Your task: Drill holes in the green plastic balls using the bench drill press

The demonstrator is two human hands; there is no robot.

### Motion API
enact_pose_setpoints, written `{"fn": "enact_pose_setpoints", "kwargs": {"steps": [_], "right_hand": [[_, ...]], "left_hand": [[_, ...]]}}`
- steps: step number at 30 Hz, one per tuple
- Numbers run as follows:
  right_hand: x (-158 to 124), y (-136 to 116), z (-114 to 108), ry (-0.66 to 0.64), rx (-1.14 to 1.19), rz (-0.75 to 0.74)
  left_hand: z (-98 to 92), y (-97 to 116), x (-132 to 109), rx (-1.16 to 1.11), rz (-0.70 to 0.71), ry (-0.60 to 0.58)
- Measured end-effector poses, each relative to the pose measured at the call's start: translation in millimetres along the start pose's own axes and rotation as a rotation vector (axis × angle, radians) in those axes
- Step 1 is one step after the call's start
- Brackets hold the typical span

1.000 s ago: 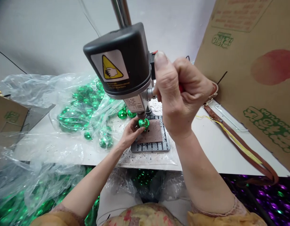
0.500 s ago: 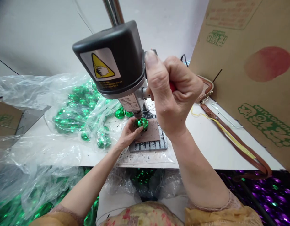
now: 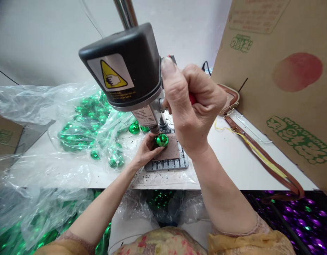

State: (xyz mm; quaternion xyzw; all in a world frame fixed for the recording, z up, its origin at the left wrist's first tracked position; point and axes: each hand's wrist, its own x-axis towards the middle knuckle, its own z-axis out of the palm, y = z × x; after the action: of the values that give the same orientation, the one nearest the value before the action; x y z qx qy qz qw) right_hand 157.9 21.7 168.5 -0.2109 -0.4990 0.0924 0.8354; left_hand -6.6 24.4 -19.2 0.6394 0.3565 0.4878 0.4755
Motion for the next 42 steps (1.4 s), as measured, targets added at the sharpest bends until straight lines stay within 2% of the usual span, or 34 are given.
{"fn": "enact_pose_setpoints", "kwargs": {"steps": [4, 8, 16, 22, 27, 36, 42], "right_hand": [[0.7, -1.4, 1.6, -0.009, 0.022, 0.019], [4.2, -3.3, 3.1, -0.033, 0.045, 0.04], [8.3, -7.3, 3.2, -0.055, 0.064, 0.119], [-6.8, -4.2, -3.6, 0.007, 0.004, 0.05], [-16.8, -1.4, -4.9, 0.035, 0.091, -0.032], [-28.5, 5.0, -10.2, 0.064, 0.016, -0.024], [-35.6, 14.8, -16.2, 0.07, 0.022, -0.115]], "left_hand": [[2.2, 1.6, -1.6, 0.006, -0.021, 0.009], [4.4, 3.4, -4.3, -0.019, -0.021, 0.07], [7.0, 7.7, -13.7, 0.094, -0.037, 0.093], [7.3, 4.6, -13.5, 0.07, -0.035, 0.098], [7.5, 1.9, -13.7, 0.045, -0.024, 0.089], [6.3, -4.5, -13.4, 0.029, -0.017, 0.081], [7.1, -3.2, -14.1, 0.028, -0.029, 0.088]]}}
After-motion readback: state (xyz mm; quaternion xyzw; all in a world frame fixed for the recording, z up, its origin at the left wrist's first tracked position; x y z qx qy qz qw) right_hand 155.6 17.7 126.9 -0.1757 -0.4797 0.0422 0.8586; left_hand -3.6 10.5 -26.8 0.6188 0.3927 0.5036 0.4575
